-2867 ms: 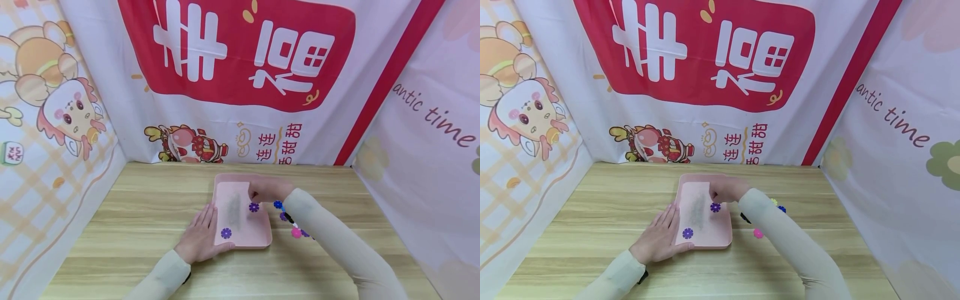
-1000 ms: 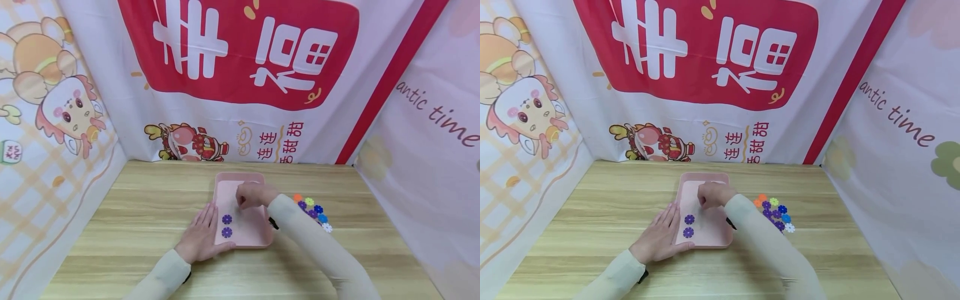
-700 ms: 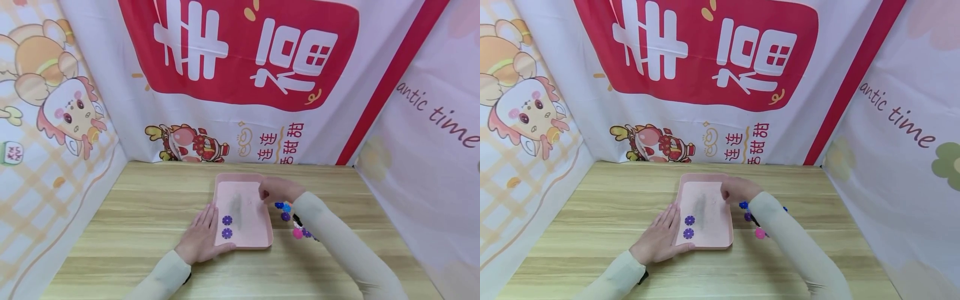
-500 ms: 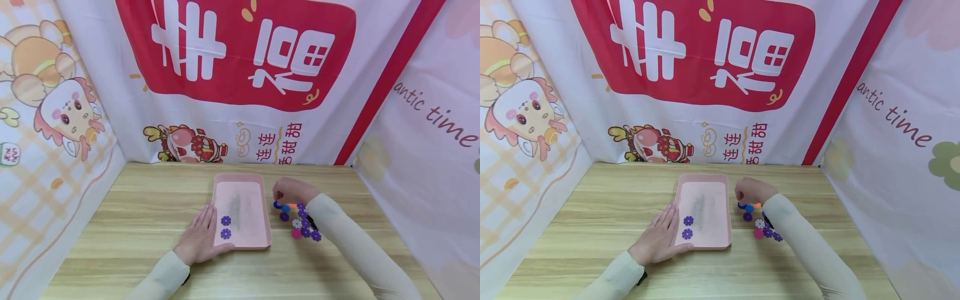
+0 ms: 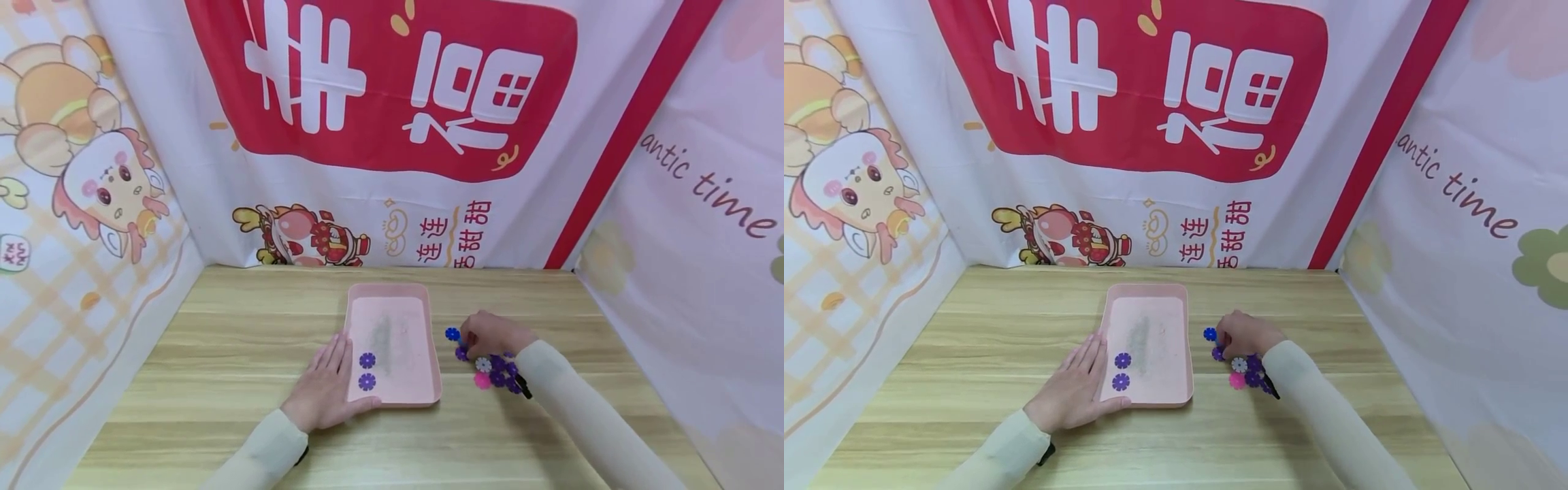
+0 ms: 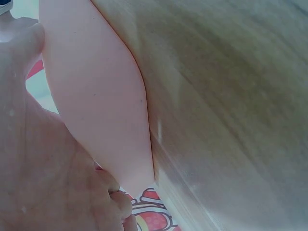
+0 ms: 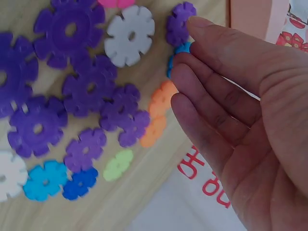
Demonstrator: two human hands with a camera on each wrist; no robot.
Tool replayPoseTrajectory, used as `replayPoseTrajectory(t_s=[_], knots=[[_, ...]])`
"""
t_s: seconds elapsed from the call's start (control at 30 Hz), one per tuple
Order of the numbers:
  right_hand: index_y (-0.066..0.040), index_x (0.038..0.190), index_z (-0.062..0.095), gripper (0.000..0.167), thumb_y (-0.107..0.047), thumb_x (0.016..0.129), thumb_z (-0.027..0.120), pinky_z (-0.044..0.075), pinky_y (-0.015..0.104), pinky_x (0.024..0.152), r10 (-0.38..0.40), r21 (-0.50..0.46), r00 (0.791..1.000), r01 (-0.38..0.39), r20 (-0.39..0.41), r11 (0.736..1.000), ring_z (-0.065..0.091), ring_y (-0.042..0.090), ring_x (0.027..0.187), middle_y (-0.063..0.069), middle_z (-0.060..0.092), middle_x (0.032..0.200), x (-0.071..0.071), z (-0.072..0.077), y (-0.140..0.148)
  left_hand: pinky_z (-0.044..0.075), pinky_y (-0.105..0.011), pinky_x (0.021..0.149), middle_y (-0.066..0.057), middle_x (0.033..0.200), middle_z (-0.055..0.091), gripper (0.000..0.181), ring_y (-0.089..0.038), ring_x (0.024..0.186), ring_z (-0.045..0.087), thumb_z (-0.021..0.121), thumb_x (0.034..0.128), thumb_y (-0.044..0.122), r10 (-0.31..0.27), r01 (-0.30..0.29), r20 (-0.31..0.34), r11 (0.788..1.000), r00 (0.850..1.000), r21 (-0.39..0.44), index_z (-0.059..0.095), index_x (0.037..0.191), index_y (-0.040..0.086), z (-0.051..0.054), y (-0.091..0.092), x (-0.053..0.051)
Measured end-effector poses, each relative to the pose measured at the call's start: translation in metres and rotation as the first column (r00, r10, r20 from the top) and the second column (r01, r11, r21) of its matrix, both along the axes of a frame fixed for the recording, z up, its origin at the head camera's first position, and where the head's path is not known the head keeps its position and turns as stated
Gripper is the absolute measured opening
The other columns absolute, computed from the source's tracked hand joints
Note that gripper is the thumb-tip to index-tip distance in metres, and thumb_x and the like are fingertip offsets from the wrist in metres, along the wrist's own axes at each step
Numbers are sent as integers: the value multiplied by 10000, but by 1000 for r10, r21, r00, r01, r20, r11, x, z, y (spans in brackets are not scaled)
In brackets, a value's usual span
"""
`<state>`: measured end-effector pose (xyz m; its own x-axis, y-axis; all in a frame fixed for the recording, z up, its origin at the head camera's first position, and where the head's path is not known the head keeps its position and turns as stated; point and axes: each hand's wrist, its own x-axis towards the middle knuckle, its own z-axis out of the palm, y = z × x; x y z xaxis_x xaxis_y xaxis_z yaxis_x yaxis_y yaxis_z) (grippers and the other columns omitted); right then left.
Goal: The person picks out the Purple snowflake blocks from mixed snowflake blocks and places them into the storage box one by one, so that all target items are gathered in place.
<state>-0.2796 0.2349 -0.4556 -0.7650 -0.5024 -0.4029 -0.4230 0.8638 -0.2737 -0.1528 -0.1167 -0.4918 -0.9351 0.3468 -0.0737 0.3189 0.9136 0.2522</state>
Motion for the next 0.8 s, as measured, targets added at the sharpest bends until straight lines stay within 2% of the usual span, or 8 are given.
replayPoseTrajectory(t_s=[0.23, 0.47, 0.8], knots=[[-205, 1033, 809, 149, -196, 887, 839, 622, 340, 855, 0, -4, 1000, 0, -8, 1000, 643, 90, 846, -68, 751, 934, -1, -11, -6, 226, -578, 1329, -241, 1744, 129, 1205, -412, 1634, 159, 535, 880, 835, -1, 1, 13, 1000, 1000, 2, 185, 1641, -31, 1, 0, 1], [-170, 1020, 810, 160, -198, 869, 858, 614, 327, 826, 2, -13, 1000, -3, -29, 1000, 640, 92, 815, -47, 753, 908, -4, -11, -13, 226, -570, 1331, -237, 1746, 126, 1209, -406, 1636, 158, 526, 876, 845, 6, -6, 6, 1000, 1000, 0, 182, 1645, -22, 0, 0, -1], [-183, 961, 794, 99, -198, 879, 847, 607, 337, 824, -50, 14, 999, 50, -22, 999, 632, 125, 817, -57, 718, 869, -8, -13, -17, 230, -568, 1329, -249, 1740, 136, 1204, -411, 1633, 162, 526, 880, 840, -3, 2, -12, 1000, 1000, -12, 193, 1640, -32, -3, -1, -1]])
